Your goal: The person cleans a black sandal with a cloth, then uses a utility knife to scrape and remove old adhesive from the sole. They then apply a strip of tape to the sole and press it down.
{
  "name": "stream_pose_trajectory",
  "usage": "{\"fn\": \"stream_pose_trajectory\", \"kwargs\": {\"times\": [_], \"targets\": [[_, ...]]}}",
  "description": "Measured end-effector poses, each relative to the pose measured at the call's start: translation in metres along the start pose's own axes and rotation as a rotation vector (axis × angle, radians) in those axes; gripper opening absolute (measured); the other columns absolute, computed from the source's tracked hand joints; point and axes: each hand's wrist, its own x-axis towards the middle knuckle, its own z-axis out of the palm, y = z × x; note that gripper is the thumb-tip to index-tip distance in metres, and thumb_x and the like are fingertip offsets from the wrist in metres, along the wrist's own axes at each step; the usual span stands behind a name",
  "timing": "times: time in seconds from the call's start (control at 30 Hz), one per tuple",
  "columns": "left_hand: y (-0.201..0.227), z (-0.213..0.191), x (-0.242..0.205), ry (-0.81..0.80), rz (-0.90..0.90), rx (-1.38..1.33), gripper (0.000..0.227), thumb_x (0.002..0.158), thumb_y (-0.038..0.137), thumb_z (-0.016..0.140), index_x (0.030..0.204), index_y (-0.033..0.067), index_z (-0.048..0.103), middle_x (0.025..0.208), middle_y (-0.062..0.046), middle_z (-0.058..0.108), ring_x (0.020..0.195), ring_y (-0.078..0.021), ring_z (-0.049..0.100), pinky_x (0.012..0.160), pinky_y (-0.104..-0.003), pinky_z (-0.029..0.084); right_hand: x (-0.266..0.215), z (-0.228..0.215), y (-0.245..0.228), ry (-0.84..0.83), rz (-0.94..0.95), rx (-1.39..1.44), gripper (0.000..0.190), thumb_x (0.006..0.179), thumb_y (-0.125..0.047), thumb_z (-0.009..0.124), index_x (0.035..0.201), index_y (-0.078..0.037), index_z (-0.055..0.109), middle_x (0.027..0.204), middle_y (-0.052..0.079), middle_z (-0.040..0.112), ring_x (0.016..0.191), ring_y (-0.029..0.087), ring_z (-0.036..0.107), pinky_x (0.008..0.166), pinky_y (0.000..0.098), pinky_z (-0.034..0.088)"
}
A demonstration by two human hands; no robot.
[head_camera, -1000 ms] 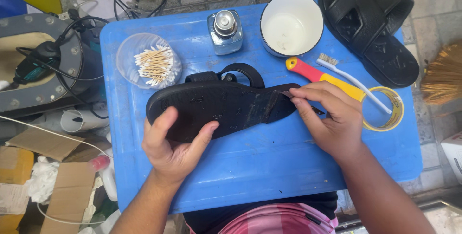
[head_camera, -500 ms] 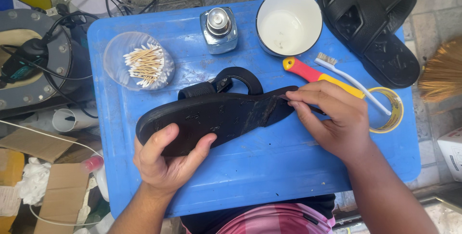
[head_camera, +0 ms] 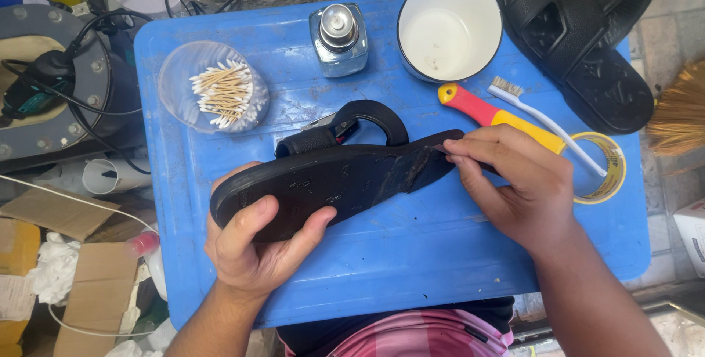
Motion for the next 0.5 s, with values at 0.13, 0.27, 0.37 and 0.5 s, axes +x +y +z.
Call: {"fn": "stream_pose_trajectory", "kwargs": {"times": [0.13, 0.27, 0.37, 0.5], "targets": [[0.0, 0.0, -0.0004, -0.002, 0.0, -0.006, 0.078, 0.077, 0.017, 0.098, 0.133, 0.0167, 0.044, 0.118, -0.016, 0.064, 0.111, -0.0325, 0.066, 0.093, -0.042, 0.059, -0.0012, 0.0015, -0.0011, 0.014, -0.008, -0.017, 0.018, 0.09, 0.009, 0.075, 0.107, 0.003, 0.073, 0.099, 0.013, 0.073, 0.086, 0.018, 0.073, 0.077, 0.0259, 0.056], [0.0002, -0.0002, -0.0004, -0.006, -0.004, -0.013, 0.078, 0.077, 0.017, 0.098, 0.134, 0.0172, 0.044, 0.118, -0.016, 0.064, 0.11, -0.0322, 0.066, 0.092, -0.041, 0.059, -0.0014, 0.0011, -0.0021, 0.018, -0.02, -0.026, 0.019, 0.09, 0.009, 0.075, 0.108, 0.003, 0.073, 0.098, 0.013, 0.073, 0.086, 0.018, 0.072, 0.077, 0.0264, 0.056], [0.0005, -0.0002, -0.0005, -0.01, -0.006, -0.017, 0.078, 0.077, 0.017, 0.098, 0.134, 0.0176, 0.044, 0.118, -0.016, 0.064, 0.11, -0.0319, 0.066, 0.092, -0.04, 0.059, -0.0013, 0.0005, -0.0024, 0.01, -0.015, -0.028, 0.019, 0.089, 0.008, 0.076, 0.108, 0.003, 0.073, 0.098, 0.013, 0.073, 0.085, 0.018, 0.072, 0.075, 0.026, 0.055], [0.0006, -0.0001, -0.0004, -0.009, -0.008, -0.016, 0.079, 0.077, 0.016, 0.098, 0.134, 0.0176, 0.044, 0.118, -0.016, 0.064, 0.11, -0.0321, 0.066, 0.092, -0.041, 0.059, -0.0007, -0.0003, -0.0019, -0.001, -0.012, -0.014, 0.019, 0.09, 0.008, 0.075, 0.109, 0.003, 0.073, 0.098, 0.013, 0.073, 0.086, 0.018, 0.072, 0.076, 0.0259, 0.055]]}}
